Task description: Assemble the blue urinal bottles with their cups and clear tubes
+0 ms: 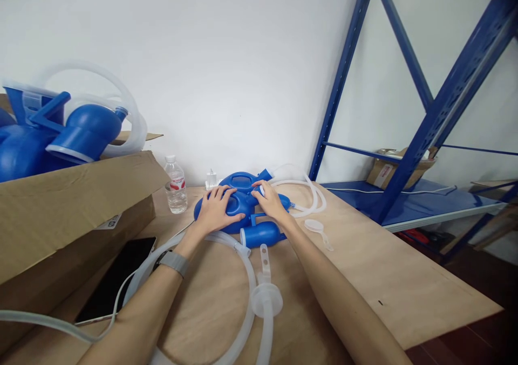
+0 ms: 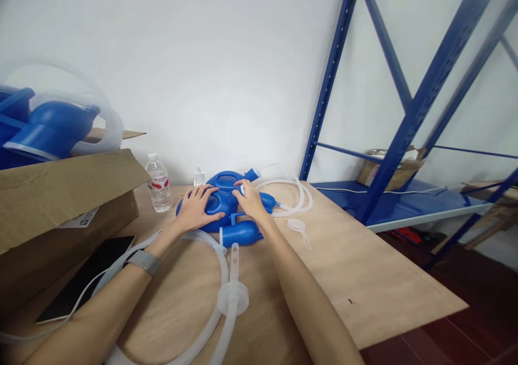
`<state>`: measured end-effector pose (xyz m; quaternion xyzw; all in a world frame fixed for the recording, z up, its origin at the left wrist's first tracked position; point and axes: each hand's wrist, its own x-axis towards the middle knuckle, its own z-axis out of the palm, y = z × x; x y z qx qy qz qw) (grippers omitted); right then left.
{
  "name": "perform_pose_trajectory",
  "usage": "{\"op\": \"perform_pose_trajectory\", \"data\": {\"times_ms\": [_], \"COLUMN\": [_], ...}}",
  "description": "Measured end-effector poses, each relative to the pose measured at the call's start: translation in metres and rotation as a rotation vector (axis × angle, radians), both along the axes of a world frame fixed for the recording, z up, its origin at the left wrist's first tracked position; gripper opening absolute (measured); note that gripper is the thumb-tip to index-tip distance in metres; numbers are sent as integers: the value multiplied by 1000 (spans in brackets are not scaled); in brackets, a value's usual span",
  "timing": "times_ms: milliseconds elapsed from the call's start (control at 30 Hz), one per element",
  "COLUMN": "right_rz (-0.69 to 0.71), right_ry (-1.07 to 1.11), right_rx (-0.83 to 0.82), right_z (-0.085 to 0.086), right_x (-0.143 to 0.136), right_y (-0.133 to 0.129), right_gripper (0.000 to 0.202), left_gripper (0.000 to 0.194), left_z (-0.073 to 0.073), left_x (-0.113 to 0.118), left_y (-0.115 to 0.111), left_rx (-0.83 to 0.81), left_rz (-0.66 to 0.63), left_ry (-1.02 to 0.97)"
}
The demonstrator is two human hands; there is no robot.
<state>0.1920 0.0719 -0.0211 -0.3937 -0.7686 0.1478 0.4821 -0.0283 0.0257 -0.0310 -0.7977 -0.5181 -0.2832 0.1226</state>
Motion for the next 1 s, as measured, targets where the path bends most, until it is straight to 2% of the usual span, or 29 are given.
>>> {"op": "perform_pose_trajectory", "data": {"times_ms": [167, 333, 433, 533, 600, 667, 833, 1000], "right_rz": [15, -16, 75, 189, 208, 199, 187, 173], "right_ry": [-35, -19, -25, -61, -70, -57, -44, -126], "right_rx": [-27, 26, 13, -52, -61, -44, 20, -10], "right_z": [3, 0, 0, 0, -1, -3, -6, 5], "right_x": [0, -3, 3, 12, 15, 16, 11, 12], "right_y": [2, 4, 4, 3, 2, 1, -1, -4], "right_gripper": [14, 12, 28, 56, 72, 79, 75, 62], "left_gripper": [74, 75, 76, 75, 76, 76, 75, 78], "left_z": [-1, -3, -4, -5, -5, -6, -8, -10], "left_x": [1, 1, 2, 2, 3, 4, 5, 5], "left_y": [0, 1, 2, 3, 3, 3, 5, 5], "left_rx": [8, 11, 27, 35, 36, 43, 65, 86], "left_rz": [17, 23, 31, 40, 48, 57, 61, 61], "left_ry": [9, 23, 35, 41, 48, 57, 77, 101]}}
